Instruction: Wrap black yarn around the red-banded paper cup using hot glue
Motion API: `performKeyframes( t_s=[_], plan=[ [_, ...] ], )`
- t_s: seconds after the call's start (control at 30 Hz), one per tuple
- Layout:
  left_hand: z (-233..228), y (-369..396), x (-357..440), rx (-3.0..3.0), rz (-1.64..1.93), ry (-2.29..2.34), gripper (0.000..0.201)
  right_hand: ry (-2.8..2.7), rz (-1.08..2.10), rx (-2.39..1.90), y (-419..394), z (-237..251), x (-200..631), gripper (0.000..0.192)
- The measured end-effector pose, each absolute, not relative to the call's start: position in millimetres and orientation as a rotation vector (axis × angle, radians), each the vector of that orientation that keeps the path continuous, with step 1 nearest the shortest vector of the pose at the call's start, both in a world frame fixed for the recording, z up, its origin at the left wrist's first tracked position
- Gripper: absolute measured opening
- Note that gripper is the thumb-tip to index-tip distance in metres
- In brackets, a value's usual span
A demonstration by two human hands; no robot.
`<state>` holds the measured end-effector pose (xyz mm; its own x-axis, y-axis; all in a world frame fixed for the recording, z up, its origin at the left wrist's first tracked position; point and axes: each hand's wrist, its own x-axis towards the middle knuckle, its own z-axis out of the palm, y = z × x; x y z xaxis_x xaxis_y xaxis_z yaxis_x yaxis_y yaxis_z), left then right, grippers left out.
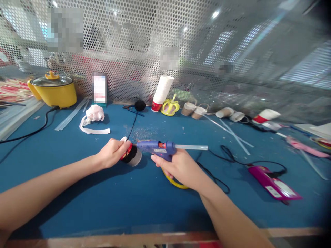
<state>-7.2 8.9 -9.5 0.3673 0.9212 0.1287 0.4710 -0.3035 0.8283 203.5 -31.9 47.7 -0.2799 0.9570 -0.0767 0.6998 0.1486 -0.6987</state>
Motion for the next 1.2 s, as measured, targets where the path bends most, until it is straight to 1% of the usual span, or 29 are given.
performKeyframes(
  t_s=[0.27, 0.4, 0.6, 0.67, 0.83, 0.93, 1.03, 1.2],
  plan=[
    [-8.1, 8.2, -6.5, 1.914, 0.809, 1.178, 0.048, -2.081, 0.929, -1.532, -31.2, 46.0, 208.0, 0.029],
    [-6.3, 7.9, -5.7, 1.911, 0.802, 1.184, 0.048, -2.100, 0.871, -1.507, -30.8, 44.9, 208.2, 0.029],
    [-6.6, 8.9, -5.9, 1.892, 0.795, 1.213, 0.048, -2.091, 0.861, -1.569, -38.3, 45.3, 204.7, 0.027],
    [-7.3, 9.4, -5.8, 1.881, 0.792, 1.232, 0.048, -2.117, 0.808, -1.569, -42.0, 44.9, 204.0, 0.026],
    [-7.8, 10.4, -4.4, 1.869, 0.791, 1.275, 0.048, -2.240, 0.541, -1.533, -44.8, 44.3, 202.7, 0.025],
    [-7.3, 10.7, -3.8, 1.847, 0.794, 1.287, 0.048, -2.307, 0.433, -1.474, -45.4, 44.5, 201.3, 0.023],
    [-7.5, 11.0, -3.7, 1.837, 0.803, 1.310, 0.048, -2.345, 0.388, -1.451, -47.3, 42.9, 199.6, 0.022],
    [-7.6, 11.4, -2.7, 1.848, 0.816, 1.330, 0.048, -2.345, 0.369, -1.537, -51.7, 39.2, 196.4, 0.019]
  ],
)
